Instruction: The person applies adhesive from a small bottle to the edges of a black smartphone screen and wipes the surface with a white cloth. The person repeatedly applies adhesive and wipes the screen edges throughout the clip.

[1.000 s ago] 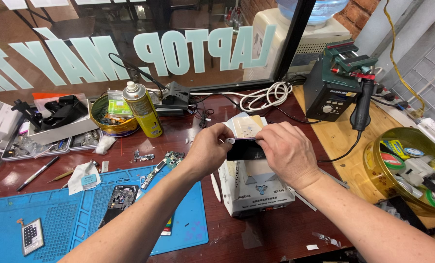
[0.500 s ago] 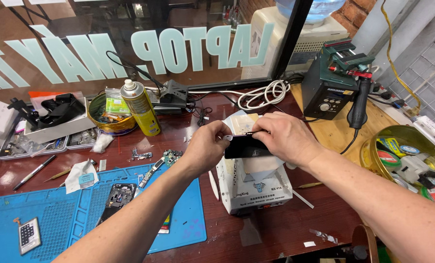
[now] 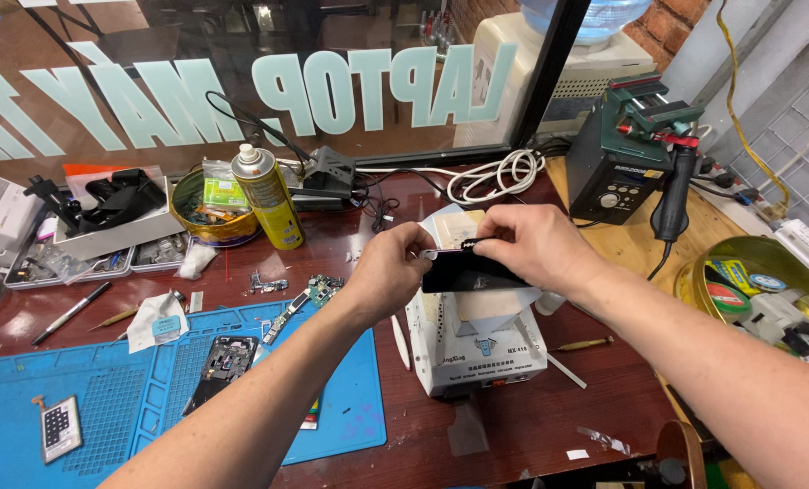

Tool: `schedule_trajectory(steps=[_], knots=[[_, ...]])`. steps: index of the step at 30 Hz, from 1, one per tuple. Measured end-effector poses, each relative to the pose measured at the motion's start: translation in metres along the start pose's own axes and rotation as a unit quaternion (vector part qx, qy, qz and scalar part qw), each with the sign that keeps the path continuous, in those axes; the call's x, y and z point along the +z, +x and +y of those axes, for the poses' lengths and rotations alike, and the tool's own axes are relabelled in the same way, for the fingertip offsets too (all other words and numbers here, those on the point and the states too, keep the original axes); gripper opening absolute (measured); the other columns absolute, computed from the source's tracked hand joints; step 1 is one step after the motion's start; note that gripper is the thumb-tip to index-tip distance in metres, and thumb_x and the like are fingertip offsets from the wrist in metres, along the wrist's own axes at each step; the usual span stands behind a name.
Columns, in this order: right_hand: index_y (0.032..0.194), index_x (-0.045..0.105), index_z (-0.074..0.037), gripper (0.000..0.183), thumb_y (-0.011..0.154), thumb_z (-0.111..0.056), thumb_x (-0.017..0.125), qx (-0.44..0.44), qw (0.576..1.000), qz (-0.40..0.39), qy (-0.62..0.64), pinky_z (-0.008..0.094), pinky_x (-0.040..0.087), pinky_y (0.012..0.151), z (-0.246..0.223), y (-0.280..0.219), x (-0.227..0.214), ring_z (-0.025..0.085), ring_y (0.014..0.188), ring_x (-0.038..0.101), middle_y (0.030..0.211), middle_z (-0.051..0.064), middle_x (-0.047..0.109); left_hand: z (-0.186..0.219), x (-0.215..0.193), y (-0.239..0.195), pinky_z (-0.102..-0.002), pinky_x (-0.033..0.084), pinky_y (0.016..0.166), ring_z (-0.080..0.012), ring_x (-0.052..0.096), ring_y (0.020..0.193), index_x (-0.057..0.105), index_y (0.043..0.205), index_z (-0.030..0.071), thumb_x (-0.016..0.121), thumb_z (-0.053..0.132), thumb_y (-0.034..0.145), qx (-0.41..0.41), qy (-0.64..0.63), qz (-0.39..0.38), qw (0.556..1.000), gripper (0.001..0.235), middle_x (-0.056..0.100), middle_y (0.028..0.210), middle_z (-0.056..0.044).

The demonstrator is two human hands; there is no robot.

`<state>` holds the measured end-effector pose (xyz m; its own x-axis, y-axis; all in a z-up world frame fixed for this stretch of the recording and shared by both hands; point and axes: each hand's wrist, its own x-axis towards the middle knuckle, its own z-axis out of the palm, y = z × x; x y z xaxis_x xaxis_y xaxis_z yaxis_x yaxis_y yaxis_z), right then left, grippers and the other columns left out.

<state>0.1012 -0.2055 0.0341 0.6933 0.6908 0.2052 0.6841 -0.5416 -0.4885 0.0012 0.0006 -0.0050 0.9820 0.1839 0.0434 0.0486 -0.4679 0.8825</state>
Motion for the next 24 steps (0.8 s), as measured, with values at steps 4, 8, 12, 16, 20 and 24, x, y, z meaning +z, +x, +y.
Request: schedule_trajectory(steps=[4,8,12,16,20,24], knots=[[0.092,0.071,-0.007,0.013,0.085,-0.018,0.074,-0.125,0.983,0.095,-0.092,0.039,0.055,0.077,-0.013,-0.019,0.007,0.031,0.087,0.069,0.088,0.010,0.072,0.000,-0.002,-0.001,-0.036,0.056,0.077,-0.0194,0.070,0.083,0.068,0.103,0.001,0.066,0.001,0.085,0.002,0.001,-0.007,1.000,0.018,0.075,0.091,-0.009],[0.100,0.073,-0.007,0.019,0.086,-0.020,0.073,-0.049,0.998,0.043,-0.017,0.035,0.056,0.079,-0.019,-0.011,0.002,0.027,0.088,0.072,0.095,0.010,0.074,0.002,-0.003,0.000,-0.035,0.056,0.077,-0.0186,0.070,0.083,0.069,0.103,0.001,0.066,0.001,0.085,0.002,-0.011,-0.010,1.000,0.019,0.075,0.091,-0.009],[0.119,0.070,-0.011,0.045,0.077,-0.026,0.081,0.039,0.994,-0.044,0.090,0.030,0.057,0.081,0.015,-0.001,-0.015,0.017,0.092,0.074,0.107,0.006,0.076,0.000,0.006,0.004,-0.034,0.056,0.073,-0.0172,0.069,0.079,0.069,0.103,0.002,0.068,0.003,0.087,-0.042,-0.014,0.009,0.999,0.016,0.074,0.088,-0.010],[0.125,0.070,-0.006,0.035,0.094,-0.021,0.070,0.190,0.949,0.156,0.197,0.031,0.057,0.083,0.096,-0.020,-0.031,0.017,0.096,0.072,0.107,0.007,0.076,-0.008,0.009,0.008,-0.032,0.056,0.066,-0.0132,0.067,0.075,0.067,0.102,0.001,0.066,0.001,0.087,-0.072,-0.072,0.033,0.994,0.016,0.073,0.088,-0.007],[0.139,0.064,-0.015,0.055,0.086,-0.006,0.070,0.424,0.902,0.018,0.085,0.041,0.060,0.078,0.173,-0.069,0.014,0.028,0.092,0.074,0.117,0.011,0.073,-0.012,0.016,0.011,-0.030,0.053,0.060,-0.0115,0.063,0.068,0.064,0.105,0.002,0.063,-0.002,0.091,-0.116,-0.169,0.029,0.978,0.014,0.070,0.085,-0.006],[0.143,0.057,-0.013,0.072,0.078,-0.022,0.088,0.400,0.915,-0.020,0.053,0.038,0.056,0.091,0.200,-0.094,0.070,0.024,0.108,0.068,0.127,0.015,0.070,-0.011,0.019,0.014,-0.030,0.053,0.058,-0.0115,0.060,0.065,0.061,0.104,0.001,0.060,-0.004,0.093,-0.145,-0.201,0.023,0.968,0.012,0.066,0.082,-0.005]])
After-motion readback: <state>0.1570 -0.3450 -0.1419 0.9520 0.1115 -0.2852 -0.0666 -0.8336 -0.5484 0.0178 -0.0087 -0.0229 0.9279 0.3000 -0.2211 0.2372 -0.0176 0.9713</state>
